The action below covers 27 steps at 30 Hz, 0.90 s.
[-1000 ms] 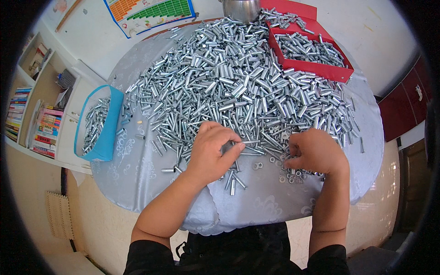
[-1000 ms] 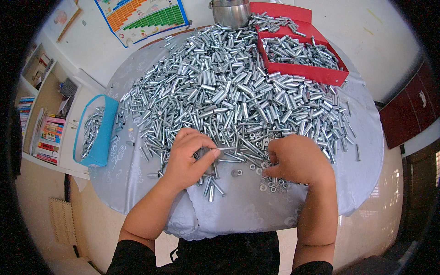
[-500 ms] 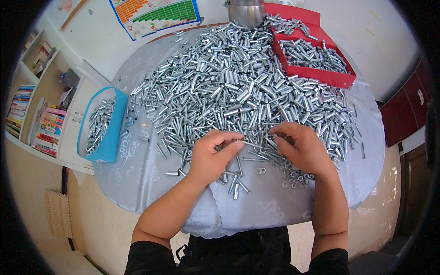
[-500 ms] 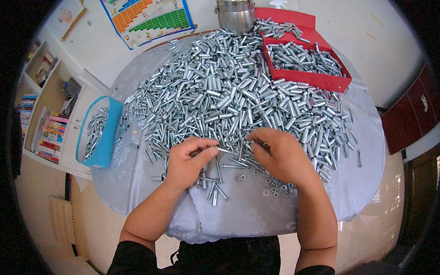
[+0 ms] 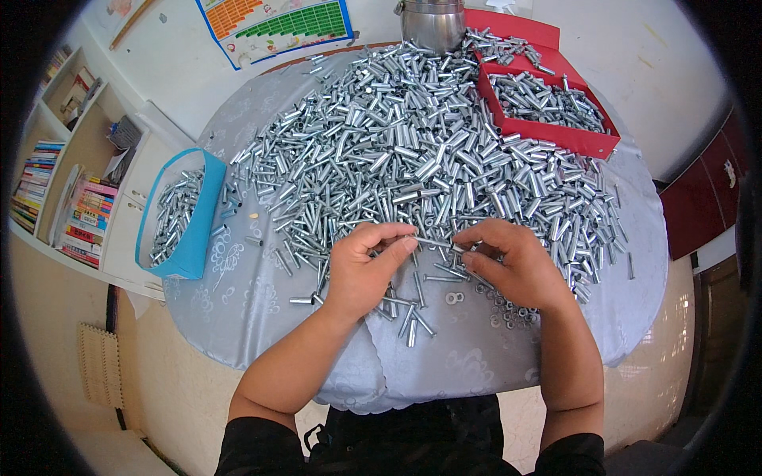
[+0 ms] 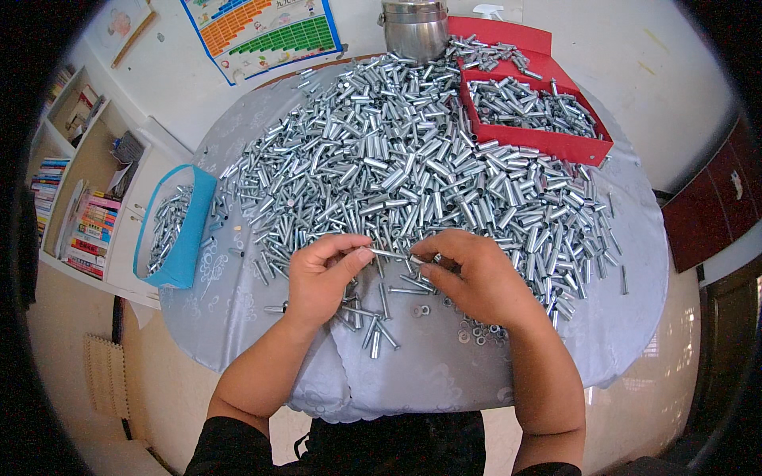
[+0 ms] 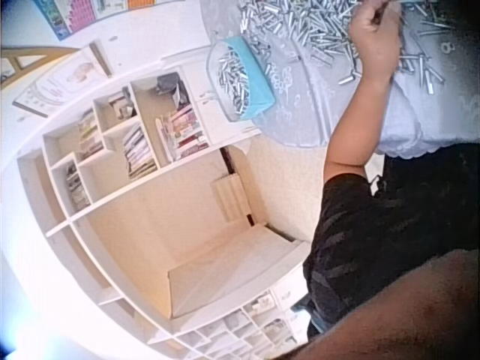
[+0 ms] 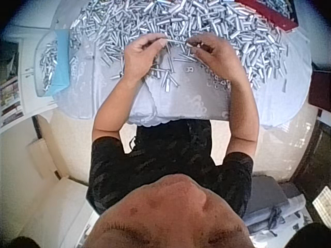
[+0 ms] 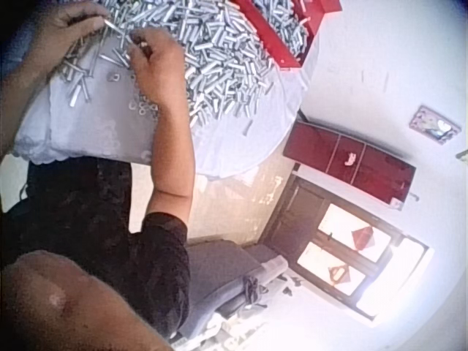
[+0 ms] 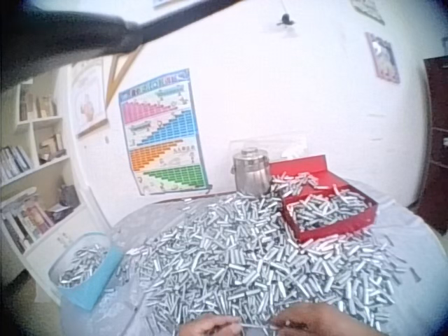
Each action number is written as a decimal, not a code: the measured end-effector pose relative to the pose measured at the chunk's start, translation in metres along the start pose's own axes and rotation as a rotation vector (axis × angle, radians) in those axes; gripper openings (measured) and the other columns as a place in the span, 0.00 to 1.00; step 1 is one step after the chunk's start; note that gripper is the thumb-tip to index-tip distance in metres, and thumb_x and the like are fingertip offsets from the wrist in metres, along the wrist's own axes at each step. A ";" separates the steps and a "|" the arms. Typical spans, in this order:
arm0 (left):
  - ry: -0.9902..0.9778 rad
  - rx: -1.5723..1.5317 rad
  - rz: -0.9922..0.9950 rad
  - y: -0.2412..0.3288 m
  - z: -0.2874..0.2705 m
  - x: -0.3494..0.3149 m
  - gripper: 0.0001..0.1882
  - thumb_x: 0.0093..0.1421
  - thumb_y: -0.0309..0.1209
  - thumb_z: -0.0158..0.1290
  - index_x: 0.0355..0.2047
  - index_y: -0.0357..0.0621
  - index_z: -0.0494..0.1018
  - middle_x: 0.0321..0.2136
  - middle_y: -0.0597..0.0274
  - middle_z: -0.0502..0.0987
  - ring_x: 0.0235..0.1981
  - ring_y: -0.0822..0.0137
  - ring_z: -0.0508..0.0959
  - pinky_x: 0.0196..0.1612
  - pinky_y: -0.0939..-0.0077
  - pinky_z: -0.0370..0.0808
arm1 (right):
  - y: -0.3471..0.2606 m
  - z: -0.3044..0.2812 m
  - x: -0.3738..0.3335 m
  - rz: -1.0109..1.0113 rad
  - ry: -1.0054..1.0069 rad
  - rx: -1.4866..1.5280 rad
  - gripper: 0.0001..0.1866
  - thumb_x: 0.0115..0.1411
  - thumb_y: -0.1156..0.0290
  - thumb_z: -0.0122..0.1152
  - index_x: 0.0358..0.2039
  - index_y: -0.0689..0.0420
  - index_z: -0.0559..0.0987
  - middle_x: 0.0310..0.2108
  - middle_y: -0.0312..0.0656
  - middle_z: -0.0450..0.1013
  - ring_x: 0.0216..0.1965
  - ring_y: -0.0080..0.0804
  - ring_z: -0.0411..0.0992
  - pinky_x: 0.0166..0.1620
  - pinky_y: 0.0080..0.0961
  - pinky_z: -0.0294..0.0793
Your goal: The person repeatedly picks up small metal bolts and washers from a large pile on a table. They insert the washers onto the bolts by hand and place the assembled units into a red tray. The task involves continuous manual assembly of fasteners.
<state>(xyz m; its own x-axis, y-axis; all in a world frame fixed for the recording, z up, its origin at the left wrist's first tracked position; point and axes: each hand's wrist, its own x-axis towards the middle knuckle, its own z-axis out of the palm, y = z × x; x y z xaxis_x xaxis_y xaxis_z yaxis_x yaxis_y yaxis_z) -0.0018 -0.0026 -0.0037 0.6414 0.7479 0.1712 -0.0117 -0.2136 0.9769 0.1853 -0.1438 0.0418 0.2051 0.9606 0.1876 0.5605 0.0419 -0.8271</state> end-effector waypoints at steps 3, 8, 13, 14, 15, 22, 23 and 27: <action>0.003 0.014 0.016 -0.002 0.001 -0.001 0.09 0.57 0.22 0.60 0.39 0.37 0.80 0.30 0.67 0.78 0.27 0.82 0.73 0.30 0.89 0.68 | 0.000 0.001 0.000 -0.004 -0.003 -0.014 0.11 0.55 0.77 0.62 0.40 0.60 0.79 0.32 0.45 0.75 0.32 0.37 0.75 0.37 0.29 0.74; 0.009 0.056 0.035 0.000 0.000 0.000 0.09 0.57 0.23 0.61 0.39 0.37 0.80 0.28 0.69 0.77 0.27 0.81 0.73 0.30 0.88 0.68 | 0.003 0.004 0.001 -0.030 0.029 -0.003 0.11 0.54 0.78 0.63 0.39 0.60 0.80 0.32 0.45 0.76 0.33 0.37 0.76 0.37 0.28 0.74; -0.043 0.076 -0.034 0.002 0.002 -0.002 0.10 0.58 0.23 0.60 0.41 0.37 0.80 0.30 0.67 0.79 0.28 0.81 0.73 0.31 0.88 0.69 | 0.003 0.011 0.001 0.007 0.061 0.075 0.11 0.53 0.80 0.64 0.39 0.61 0.80 0.33 0.44 0.77 0.32 0.33 0.77 0.36 0.25 0.75; -0.060 0.053 -0.091 0.008 0.003 -0.003 0.11 0.58 0.23 0.60 0.42 0.37 0.80 0.31 0.67 0.80 0.29 0.81 0.74 0.32 0.88 0.69 | 0.003 0.012 0.000 0.056 0.082 0.119 0.11 0.53 0.80 0.64 0.39 0.61 0.80 0.33 0.44 0.77 0.32 0.32 0.77 0.37 0.24 0.75; -0.077 0.030 -0.147 0.012 0.003 -0.003 0.11 0.58 0.23 0.59 0.42 0.37 0.80 0.32 0.66 0.80 0.30 0.81 0.75 0.33 0.88 0.70 | 0.003 0.013 -0.001 0.106 0.102 0.162 0.11 0.53 0.79 0.64 0.39 0.61 0.80 0.32 0.44 0.78 0.32 0.31 0.77 0.37 0.24 0.75; -0.167 -0.106 -0.063 0.008 0.006 -0.005 0.16 0.59 0.22 0.58 0.48 0.36 0.76 0.35 0.63 0.81 0.35 0.78 0.77 0.41 0.83 0.74 | 0.008 0.013 -0.001 0.095 0.187 0.124 0.09 0.53 0.76 0.66 0.36 0.61 0.82 0.28 0.45 0.77 0.29 0.32 0.77 0.33 0.24 0.74; -0.180 -0.108 -0.046 0.007 0.006 -0.005 0.16 0.59 0.22 0.58 0.48 0.35 0.76 0.35 0.63 0.81 0.35 0.78 0.77 0.41 0.83 0.75 | 0.008 0.013 0.000 0.051 0.175 0.052 0.08 0.53 0.75 0.66 0.36 0.61 0.82 0.27 0.45 0.77 0.28 0.32 0.77 0.32 0.24 0.74; -0.139 -0.244 -0.044 0.010 0.011 -0.006 0.15 0.59 0.21 0.58 0.47 0.35 0.76 0.34 0.62 0.80 0.34 0.77 0.78 0.39 0.82 0.75 | 0.000 0.014 0.001 0.067 0.124 0.033 0.08 0.54 0.74 0.66 0.34 0.61 0.82 0.25 0.45 0.76 0.27 0.36 0.76 0.31 0.27 0.73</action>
<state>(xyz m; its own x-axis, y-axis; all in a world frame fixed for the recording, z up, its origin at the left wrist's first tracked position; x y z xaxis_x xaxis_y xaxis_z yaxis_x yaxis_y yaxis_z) 0.0030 -0.0163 0.0037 0.7443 0.6561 0.1250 -0.1547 -0.0128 0.9879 0.1740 -0.1385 0.0345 0.3394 0.9204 0.1941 0.5163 -0.0099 -0.8563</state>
